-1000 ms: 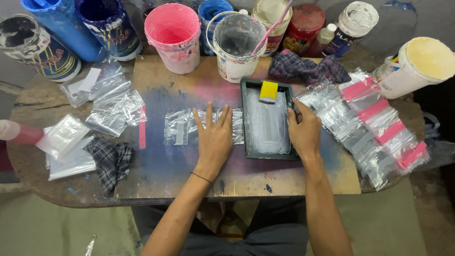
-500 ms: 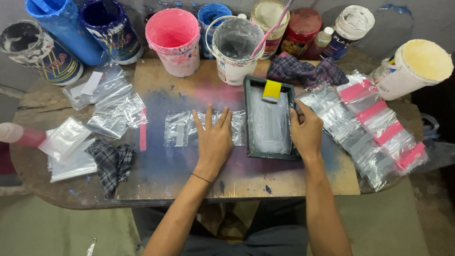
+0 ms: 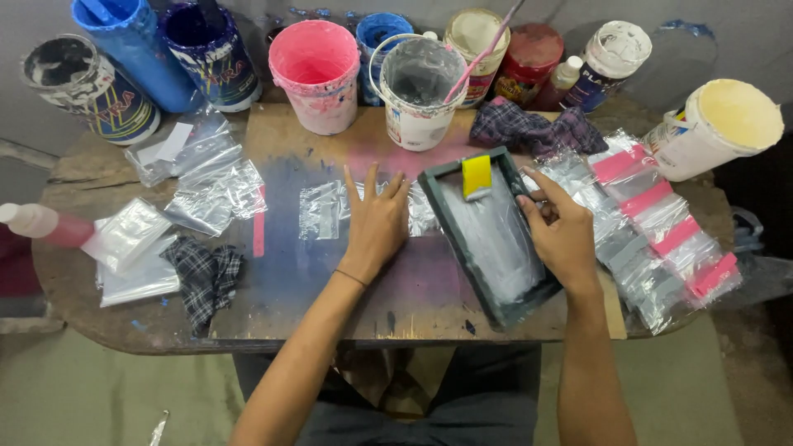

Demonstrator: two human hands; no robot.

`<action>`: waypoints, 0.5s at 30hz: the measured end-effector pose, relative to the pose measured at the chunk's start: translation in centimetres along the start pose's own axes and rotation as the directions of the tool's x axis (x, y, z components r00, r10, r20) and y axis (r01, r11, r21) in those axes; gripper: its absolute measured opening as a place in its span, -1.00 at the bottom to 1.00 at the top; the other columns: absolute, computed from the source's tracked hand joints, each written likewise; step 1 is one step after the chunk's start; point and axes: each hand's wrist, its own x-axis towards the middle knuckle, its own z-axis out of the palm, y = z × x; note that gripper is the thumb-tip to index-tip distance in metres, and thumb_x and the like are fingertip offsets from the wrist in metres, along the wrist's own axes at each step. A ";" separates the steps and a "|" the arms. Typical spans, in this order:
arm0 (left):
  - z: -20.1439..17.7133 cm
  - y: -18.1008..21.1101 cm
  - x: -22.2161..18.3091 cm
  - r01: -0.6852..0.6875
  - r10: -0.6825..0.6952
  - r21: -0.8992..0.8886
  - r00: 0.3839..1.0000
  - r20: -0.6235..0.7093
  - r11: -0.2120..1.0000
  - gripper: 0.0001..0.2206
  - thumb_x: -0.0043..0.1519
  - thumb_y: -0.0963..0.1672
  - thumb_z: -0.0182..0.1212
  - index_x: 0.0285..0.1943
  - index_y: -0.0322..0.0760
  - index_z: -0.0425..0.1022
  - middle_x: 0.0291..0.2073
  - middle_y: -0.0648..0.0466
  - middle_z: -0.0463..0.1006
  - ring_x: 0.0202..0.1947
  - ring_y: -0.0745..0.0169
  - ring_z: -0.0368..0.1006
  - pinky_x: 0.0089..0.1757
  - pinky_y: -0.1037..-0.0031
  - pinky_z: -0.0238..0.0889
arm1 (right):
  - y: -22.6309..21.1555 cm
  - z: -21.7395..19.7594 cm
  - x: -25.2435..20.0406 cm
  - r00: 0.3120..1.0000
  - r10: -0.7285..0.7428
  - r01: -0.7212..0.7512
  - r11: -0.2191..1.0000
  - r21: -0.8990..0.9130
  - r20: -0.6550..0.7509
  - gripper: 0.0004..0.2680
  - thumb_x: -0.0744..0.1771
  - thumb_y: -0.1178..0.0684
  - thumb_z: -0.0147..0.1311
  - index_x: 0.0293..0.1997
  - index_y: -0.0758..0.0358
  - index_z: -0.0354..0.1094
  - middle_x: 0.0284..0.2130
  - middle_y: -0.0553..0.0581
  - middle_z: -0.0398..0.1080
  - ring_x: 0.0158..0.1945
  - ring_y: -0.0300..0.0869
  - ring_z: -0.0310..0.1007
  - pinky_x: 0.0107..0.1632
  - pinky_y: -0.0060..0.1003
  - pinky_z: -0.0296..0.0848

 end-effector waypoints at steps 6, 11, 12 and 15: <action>1.2 -1.5 0.5 0.002 -0.001 -0.084 1.000 0.009 0.996 -0.68 0.13 -0.12 0.29 0.08 -0.20 0.62 0.01 -0.03 0.64 0.26 -0.21 0.32 0.27 -0.38 -0.32 | -1.7 -0.5 -0.7 0.997 -0.024 0.031 0.995 -0.095 0.078 -0.72 0.30 0.04 0.33 0.14 0.01 0.55 -0.31 0.14 0.58 -0.50 -0.11 0.44 -0.37 -0.18 0.42; 0.6 -3.5 0.4 0.054 -0.054 -0.234 0.999 0.005 0.971 -0.76 0.28 -0.06 0.21 0.08 -0.12 0.62 0.04 0.07 0.63 0.22 -0.01 0.34 0.30 -0.18 -0.26 | -3.0 1.0 -1.3 0.984 -0.090 0.105 0.990 -0.091 0.155 -0.73 0.26 0.01 0.35 0.08 -0.03 0.57 -0.31 0.14 0.60 -0.36 0.04 0.54 -0.28 -0.09 0.49; 0.5 -4.2 0.4 0.065 -0.066 -0.293 0.998 0.007 0.954 -0.77 0.35 -0.03 0.16 0.09 -0.06 0.62 0.05 0.12 0.63 0.20 0.07 0.36 0.31 -0.08 -0.22 | -3.3 1.4 -1.4 0.977 -0.122 0.138 0.987 -0.080 0.176 -0.73 0.24 0.02 0.35 0.05 -0.02 0.57 -0.33 0.16 0.60 -0.29 0.12 0.58 -0.24 -0.03 0.52; -3.9 -6.9 0.1 0.139 -0.178 -0.416 0.982 -0.056 0.899 -0.79 0.41 -0.07 0.06 0.04 -0.09 0.63 -0.04 0.11 0.65 0.07 0.09 0.45 0.21 0.17 0.07 | -4.7 2.7 -1.7 0.929 -0.249 0.252 0.967 0.024 0.274 -0.80 0.26 0.03 0.33 -0.05 0.03 0.59 -0.35 0.17 0.62 -0.27 0.08 0.61 -0.20 -0.09 0.55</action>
